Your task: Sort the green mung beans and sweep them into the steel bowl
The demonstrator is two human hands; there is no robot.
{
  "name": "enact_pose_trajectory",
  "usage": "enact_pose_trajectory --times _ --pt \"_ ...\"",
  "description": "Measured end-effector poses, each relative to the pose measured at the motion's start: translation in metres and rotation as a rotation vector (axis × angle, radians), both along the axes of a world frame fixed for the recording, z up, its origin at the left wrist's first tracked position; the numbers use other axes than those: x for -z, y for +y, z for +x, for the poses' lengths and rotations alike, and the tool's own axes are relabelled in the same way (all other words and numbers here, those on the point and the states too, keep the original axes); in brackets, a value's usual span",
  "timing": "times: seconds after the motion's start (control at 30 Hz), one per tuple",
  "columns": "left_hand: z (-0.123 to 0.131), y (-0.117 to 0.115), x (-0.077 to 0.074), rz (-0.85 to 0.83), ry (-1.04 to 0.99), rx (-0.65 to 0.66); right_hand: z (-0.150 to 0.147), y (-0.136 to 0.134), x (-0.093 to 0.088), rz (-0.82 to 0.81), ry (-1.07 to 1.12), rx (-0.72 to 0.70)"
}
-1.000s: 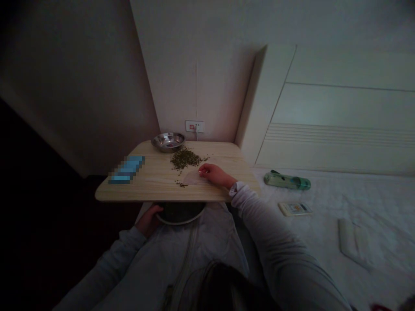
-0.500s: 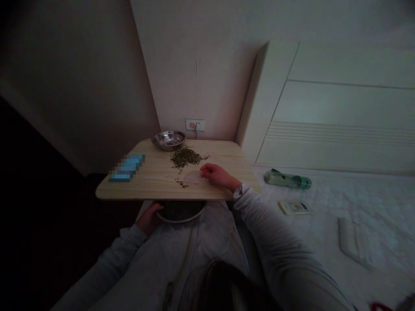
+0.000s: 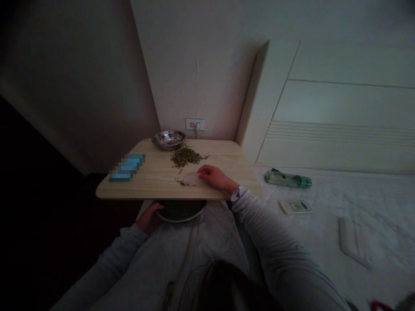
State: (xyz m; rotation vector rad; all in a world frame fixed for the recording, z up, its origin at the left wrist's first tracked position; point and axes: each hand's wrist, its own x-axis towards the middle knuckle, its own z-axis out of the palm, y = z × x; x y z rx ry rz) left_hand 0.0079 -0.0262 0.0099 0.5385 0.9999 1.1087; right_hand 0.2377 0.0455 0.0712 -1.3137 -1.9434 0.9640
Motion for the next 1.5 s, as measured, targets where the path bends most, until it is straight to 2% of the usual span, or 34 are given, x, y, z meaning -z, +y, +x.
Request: enact_pose_trajectory --times 0.37,0.7,0.9,1.1,1.5 --pt "-0.002 0.001 0.003 -0.002 0.012 0.006 0.01 0.002 0.001 0.036 0.001 0.03" --pt "-0.001 0.001 0.004 -0.024 -0.002 -0.017 0.006 0.002 -0.001 0.031 0.026 0.024" --pt "-0.001 0.001 0.003 -0.016 0.017 -0.009 0.003 -0.004 -0.003 -0.019 0.034 0.011" --pt "0.0 0.001 0.002 -0.026 -0.004 -0.007 0.003 -0.011 -0.003 -0.061 0.069 0.067" --pt "0.001 -0.001 -0.002 -0.045 0.008 -0.017 0.0 -0.019 0.009 -0.029 0.099 0.08"
